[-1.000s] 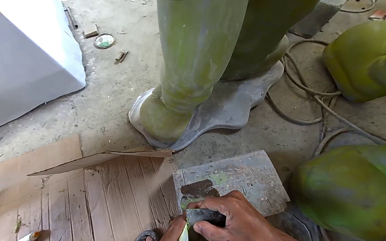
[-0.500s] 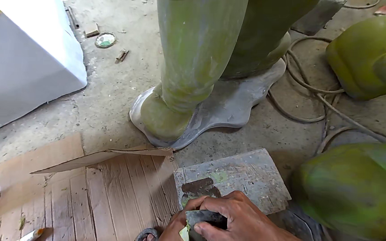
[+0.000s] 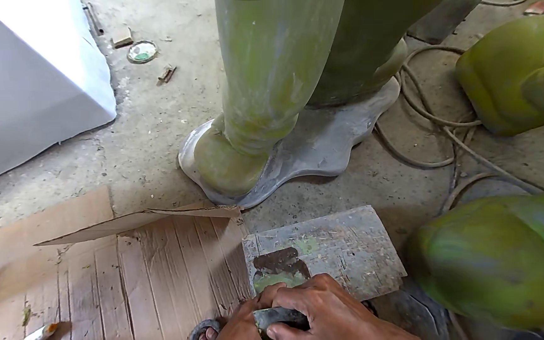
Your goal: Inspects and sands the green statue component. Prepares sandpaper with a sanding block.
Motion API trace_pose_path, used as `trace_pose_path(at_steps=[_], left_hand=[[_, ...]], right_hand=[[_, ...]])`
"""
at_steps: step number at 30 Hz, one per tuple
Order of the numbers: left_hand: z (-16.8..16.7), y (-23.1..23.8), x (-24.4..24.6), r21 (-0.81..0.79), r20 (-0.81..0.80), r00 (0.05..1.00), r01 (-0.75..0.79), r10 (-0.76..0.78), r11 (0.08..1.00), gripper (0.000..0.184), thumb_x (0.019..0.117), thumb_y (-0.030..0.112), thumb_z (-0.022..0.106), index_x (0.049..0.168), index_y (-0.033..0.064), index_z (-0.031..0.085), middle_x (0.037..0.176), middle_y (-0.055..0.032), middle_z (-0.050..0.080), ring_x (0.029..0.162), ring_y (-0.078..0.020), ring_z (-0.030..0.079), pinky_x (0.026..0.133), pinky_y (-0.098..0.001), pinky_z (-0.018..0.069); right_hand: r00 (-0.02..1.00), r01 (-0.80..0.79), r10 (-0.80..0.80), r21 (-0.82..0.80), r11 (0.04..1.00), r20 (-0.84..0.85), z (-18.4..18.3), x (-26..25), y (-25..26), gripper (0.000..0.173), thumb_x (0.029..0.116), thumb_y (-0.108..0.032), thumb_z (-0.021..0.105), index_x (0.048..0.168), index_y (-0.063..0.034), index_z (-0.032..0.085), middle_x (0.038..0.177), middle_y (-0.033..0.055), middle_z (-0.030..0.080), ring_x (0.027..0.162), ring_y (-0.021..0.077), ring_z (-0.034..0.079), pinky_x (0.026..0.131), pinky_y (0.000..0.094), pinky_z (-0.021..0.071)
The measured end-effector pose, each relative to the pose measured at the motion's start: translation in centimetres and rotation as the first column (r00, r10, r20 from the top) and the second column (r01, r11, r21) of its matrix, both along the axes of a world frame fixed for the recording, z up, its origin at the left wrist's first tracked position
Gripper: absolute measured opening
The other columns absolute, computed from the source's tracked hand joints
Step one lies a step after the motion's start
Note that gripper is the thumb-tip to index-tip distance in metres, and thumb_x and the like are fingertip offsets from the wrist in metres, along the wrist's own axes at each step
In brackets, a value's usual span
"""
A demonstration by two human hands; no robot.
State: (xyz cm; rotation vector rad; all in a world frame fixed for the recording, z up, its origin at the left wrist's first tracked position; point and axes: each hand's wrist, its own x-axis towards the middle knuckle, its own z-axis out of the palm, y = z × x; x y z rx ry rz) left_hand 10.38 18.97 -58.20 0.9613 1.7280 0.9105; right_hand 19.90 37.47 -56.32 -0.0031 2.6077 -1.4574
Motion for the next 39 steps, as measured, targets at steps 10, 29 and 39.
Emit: trace_pose_path(at_steps=[10, 29, 39], left_hand=[[-1.3, 0.5, -0.9, 0.316, 0.571, 0.819, -0.282, 0.055, 0.906, 0.087, 0.0923, 0.022, 0.076, 0.152, -0.0126, 0.023, 0.143, -0.0146, 0.055, 0.127, -0.0154, 0.059, 0.111, -0.034, 0.0493], [0.7, -1.0, 0.4, 0.166, 0.398, 0.904, -0.238, 0.156, 0.957, 0.067, 0.1026, 0.016, 0.061, 0.149, -0.0181, 0.025, 0.135, -0.013, 0.062, 0.121, -0.0009, 0.06, 0.108, -0.0238, 0.0484], [0.1, -0.1, 0.4, 0.244, 0.47, 0.871, -0.285, 0.144, 0.927, 0.076, 0.096, 0.008, 0.068, 0.152, -0.0133, 0.022, 0.141, -0.0097, 0.058, 0.125, -0.0046, 0.059, 0.111, -0.0265, 0.0482]], right_hand=[[0.971, 0.238, -0.239, -0.036, 0.971, -0.029, -0.3, 0.3, 2.2, 0.032, 0.0942, -0.047, 0.068, 0.09, -0.0154, 0.073, 0.067, -0.0037, 0.065, 0.059, 0.0005, 0.061, 0.051, 0.0236, 0.0461], [0.964, 0.26, -0.262, 0.041, 0.965, 0.042, -0.6, 0.3, 0.7, 0.031, 0.0933, -0.044, 0.07, 0.094, -0.0137, 0.074, 0.074, 0.0022, 0.071, 0.07, 0.0091, 0.068, 0.06, 0.0322, 0.0518], [0.971, 0.238, -0.239, 0.024, 0.971, 0.029, -0.6, 0.1, 0.3, 0.032, 0.093, -0.042, 0.07, 0.088, -0.0111, 0.072, 0.069, 0.0042, 0.068, 0.064, 0.0121, 0.065, 0.058, 0.0354, 0.0494]])
